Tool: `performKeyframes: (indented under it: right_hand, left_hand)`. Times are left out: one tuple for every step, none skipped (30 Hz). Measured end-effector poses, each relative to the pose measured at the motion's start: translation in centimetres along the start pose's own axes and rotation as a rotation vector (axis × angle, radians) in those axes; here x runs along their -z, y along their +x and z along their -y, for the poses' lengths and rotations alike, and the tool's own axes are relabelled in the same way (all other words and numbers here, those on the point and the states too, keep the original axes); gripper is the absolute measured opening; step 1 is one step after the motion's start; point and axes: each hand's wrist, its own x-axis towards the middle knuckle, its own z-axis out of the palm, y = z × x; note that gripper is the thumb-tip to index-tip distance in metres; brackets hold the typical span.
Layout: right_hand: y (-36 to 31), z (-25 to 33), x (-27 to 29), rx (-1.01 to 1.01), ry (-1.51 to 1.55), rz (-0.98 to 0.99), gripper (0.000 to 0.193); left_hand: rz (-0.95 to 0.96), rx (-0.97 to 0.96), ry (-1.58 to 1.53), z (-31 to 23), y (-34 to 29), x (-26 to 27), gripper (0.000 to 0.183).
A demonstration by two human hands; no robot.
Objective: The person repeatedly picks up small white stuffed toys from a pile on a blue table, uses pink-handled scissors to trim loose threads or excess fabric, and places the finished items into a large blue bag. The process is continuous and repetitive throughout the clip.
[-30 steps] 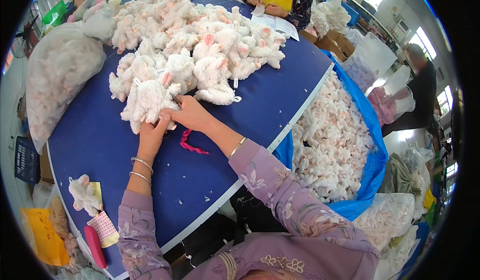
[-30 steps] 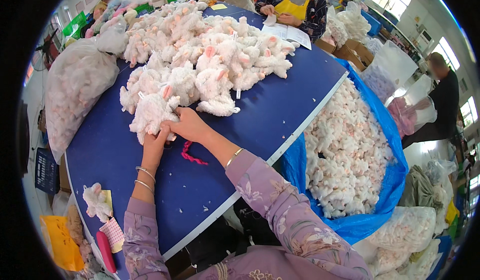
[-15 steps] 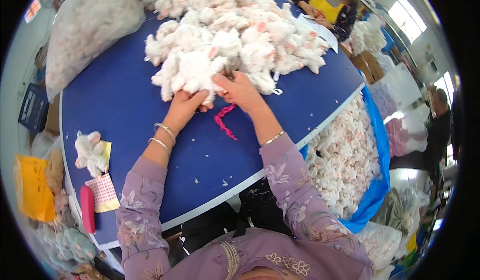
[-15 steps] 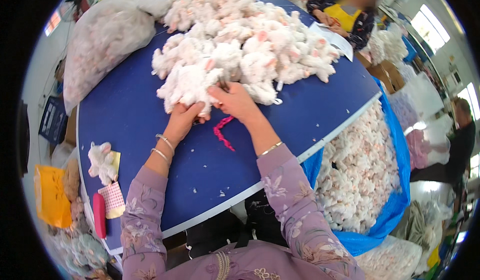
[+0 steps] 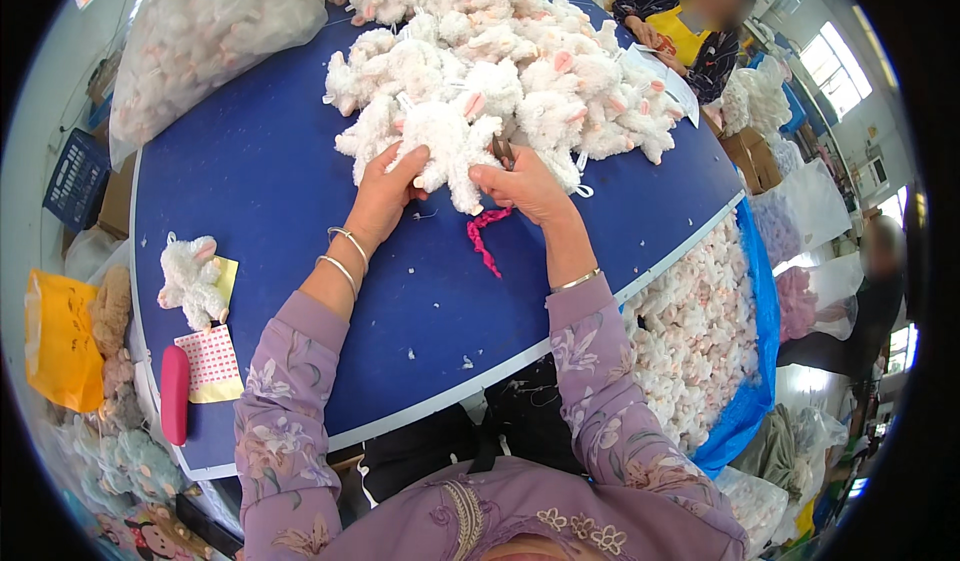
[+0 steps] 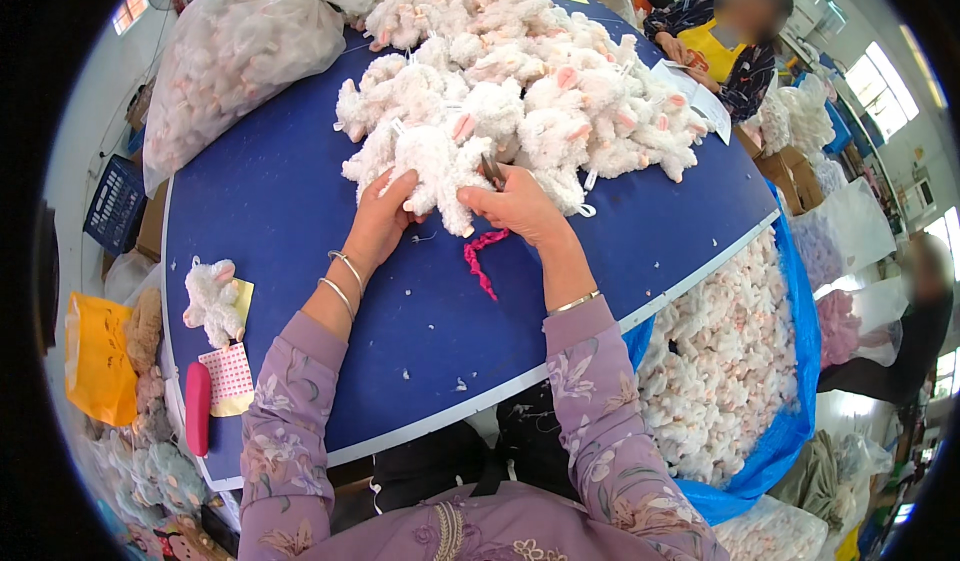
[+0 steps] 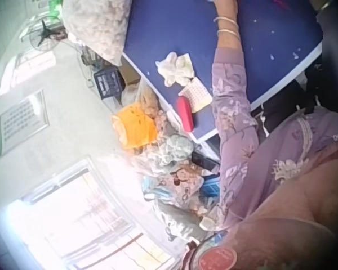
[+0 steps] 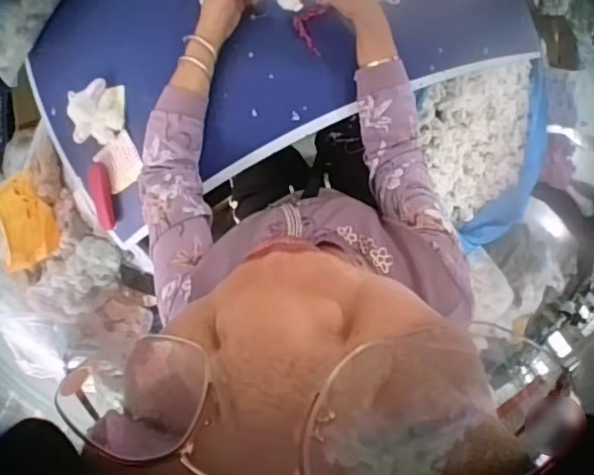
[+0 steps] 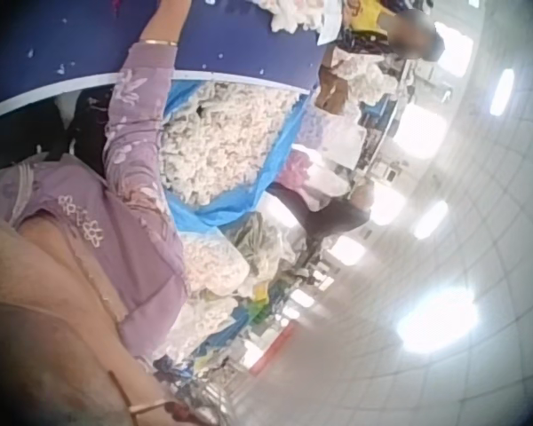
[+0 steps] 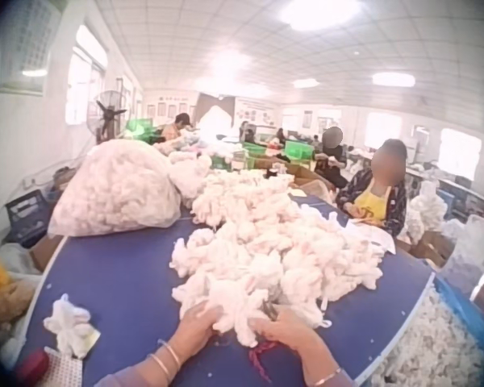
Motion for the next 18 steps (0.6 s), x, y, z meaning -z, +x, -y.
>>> performKeyframes:
  right_hand:
    - [0.0, 0.0, 0.0, -0.015, 0.022, 0.003, 0.022]
    - [0.1, -0.1, 0.1, -0.029, 0.045, 0.007, 0.022]
    - [0.1, -0.1, 0.2, -0.043, 0.067, 0.010, 0.021]
    - [0.2, -0.2, 0.2, -0.047, 0.074, 0.018, 0.021]
    - [0.2, -0.2, 0.3, -0.050, 0.082, 0.023, 0.022]
    - [0.2, -0.2, 0.3, -0.054, 0.090, 0.028, 0.023]
    - [0.0, -0.1, 0.4, -0.032, 0.111, -0.029, 0.025]
    - [-0.4, 0.5, 0.4, -0.009, 0.132, -0.088, 0.027]
    - [-0.7, 0.8, 0.5, 0.014, 0.152, -0.148, 0.030]
    - [-1.0, 0.7, 1.5, 0.163, 0.327, -0.261, 0.034]
    - [-2.1, 1.7, 2.8, 0.392, 0.559, -0.171, 0.029]
    - [-3.2, 2.6, 4.1, 0.603, 0.801, -0.018, 0.026]
    - [-4.3, 3.2, 6.3, 0.790, 0.861, 0.282, 0.024]
    - [-4.4, 3.0, 6.9, 0.708, 0.764, 0.109, 0.027]
    - [-4.4, 2.4, 7.6, 0.622, 0.667, -0.061, 0.030]
    - [-4.3, 1.8, 8.2, 0.533, 0.568, -0.230, 0.033]
    - [-3.6, 1.3, 8.0, 0.385, 0.184, -0.445, 0.037]
    - [-3.1, 0.9, 7.9, 0.178, -0.193, -0.613, 0.042]
  left_hand:
    - [-0.002, 0.011, 0.013, 0.0, -0.1, 0.0, 0.030]
    - [0.002, 0.011, 0.019, 0.0, 0.0, 0.1, 0.029]
    - [0.006, 0.010, 0.024, 0.2, 0.0, 0.4, 0.029]
    - [0.010, 0.010, 0.030, 0.2, 0.1, 0.5, 0.028]
    - [0.016, 0.008, 0.043, 0.1, 0.0, 0.3, 0.028]
    - [0.022, 0.005, 0.055, 0.0, 0.0, 0.1, 0.028]
    - [0.029, 0.002, 0.068, -0.2, -0.1, -0.1, 0.028]
    - [0.030, -0.006, 0.057, -0.4, -0.1, -0.3, 0.030]
    - [0.031, -0.014, 0.045, -0.6, 0.0, -0.5, 0.031]
    - [0.034, -0.020, 0.034, -0.9, 0.0, -0.7, 0.033]
    - [0.021, -0.001, -0.010, -1.2, -0.1, -0.8, 0.038]
    - [0.037, 0.014, -0.005, -1.2, 0.1, -0.5, 0.041]
    - [0.053, 0.030, 0.000, -1.1, 0.2, -0.3, 0.044]
    - [0.052, 0.020, 0.012, -1.1, 0.0, -0.6, 0.042]
    - [0.065, 0.015, 0.033, -0.9, 0.0, -0.6, 0.041]
    - [0.078, 0.009, 0.053, -0.7, 0.2, -0.4, 0.040]
    - [0.079, 0.003, 0.077, -0.5, 0.1, -0.1, 0.039]
    - [0.074, -0.009, 0.084, -0.5, 0.0, -0.2, 0.036]
